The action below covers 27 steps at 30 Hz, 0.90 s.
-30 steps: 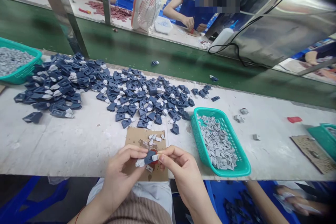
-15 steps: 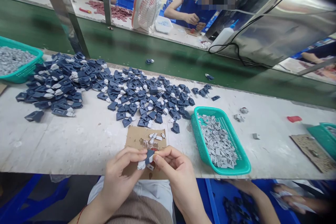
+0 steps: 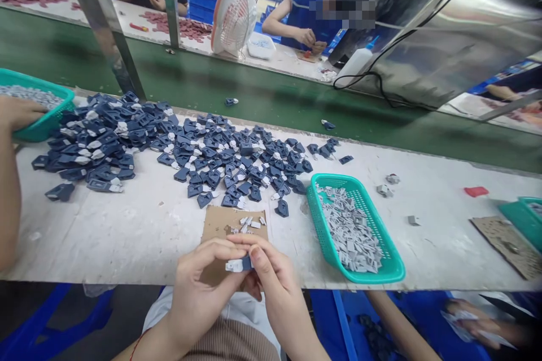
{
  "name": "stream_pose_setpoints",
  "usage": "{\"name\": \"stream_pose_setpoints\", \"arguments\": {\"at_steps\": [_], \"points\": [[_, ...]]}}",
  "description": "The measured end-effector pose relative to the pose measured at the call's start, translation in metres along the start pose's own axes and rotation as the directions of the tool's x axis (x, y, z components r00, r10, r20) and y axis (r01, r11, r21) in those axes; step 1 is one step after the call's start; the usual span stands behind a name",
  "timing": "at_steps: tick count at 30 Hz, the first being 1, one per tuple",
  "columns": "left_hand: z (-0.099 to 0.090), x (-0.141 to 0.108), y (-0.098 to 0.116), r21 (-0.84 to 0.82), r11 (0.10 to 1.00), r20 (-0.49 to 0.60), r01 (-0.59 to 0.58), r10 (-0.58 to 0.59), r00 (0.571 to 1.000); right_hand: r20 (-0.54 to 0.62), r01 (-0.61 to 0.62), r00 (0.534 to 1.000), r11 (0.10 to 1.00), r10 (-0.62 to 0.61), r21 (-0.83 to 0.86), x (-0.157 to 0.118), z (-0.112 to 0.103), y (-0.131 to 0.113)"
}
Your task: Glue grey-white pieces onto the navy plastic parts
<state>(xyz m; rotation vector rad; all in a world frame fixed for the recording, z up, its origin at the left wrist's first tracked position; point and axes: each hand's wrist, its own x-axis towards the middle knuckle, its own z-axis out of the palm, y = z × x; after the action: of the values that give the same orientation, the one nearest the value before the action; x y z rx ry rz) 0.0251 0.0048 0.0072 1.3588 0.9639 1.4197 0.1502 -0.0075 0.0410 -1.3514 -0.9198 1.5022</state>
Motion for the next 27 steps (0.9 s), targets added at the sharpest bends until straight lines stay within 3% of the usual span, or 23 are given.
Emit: {"name": "stream_pose_setpoints", "arguments": {"at_steps": [6, 10, 13, 15, 21, 24, 27], "points": [[0.007, 0.001, 0.001, 0.043, 0.998, -0.014, -0.038, 0.038, 0.999, -0.106, 0.118, 0.986, 0.987, -0.129, -0.105, -0.002, 0.005, -0.008], [0.004, 0.009, 0.005, 0.093, 0.981, 0.099, -0.173, 0.164, 0.981, -0.157, 0.030, 0.986, 0.992, -0.049, -0.122, -0.003, 0.002, -0.007], [-0.002, 0.016, 0.007, 0.142, 0.942, 0.266, -0.304, 0.260, 0.928, -0.201, -0.093, 0.976, 0.993, 0.078, -0.067, -0.004, -0.002, -0.007], [-0.007, 0.019, 0.007, 0.167, 0.906, 0.358, -0.388, 0.311, 0.880, -0.163, -0.132, 0.979, 0.991, 0.125, -0.033, -0.005, -0.005, -0.008], [-0.013, 0.032, 0.004, 0.285, 0.741, 0.540, -0.608, 0.400, 0.740, -0.091, -0.083, 0.993, 0.995, 0.078, -0.059, 0.000, -0.015, 0.000], [-0.011, 0.044, 0.008, 0.290, 0.717, 0.598, -0.635, 0.383, 0.705, -0.113, -0.021, 0.994, 0.994, 0.009, -0.103, 0.005, -0.016, 0.002], [-0.008, 0.057, 0.015, 0.230, 0.822, 0.615, -0.521, 0.292, 0.732, -0.118, 0.003, 0.993, 0.990, -0.019, -0.141, 0.013, -0.015, -0.002]]}}
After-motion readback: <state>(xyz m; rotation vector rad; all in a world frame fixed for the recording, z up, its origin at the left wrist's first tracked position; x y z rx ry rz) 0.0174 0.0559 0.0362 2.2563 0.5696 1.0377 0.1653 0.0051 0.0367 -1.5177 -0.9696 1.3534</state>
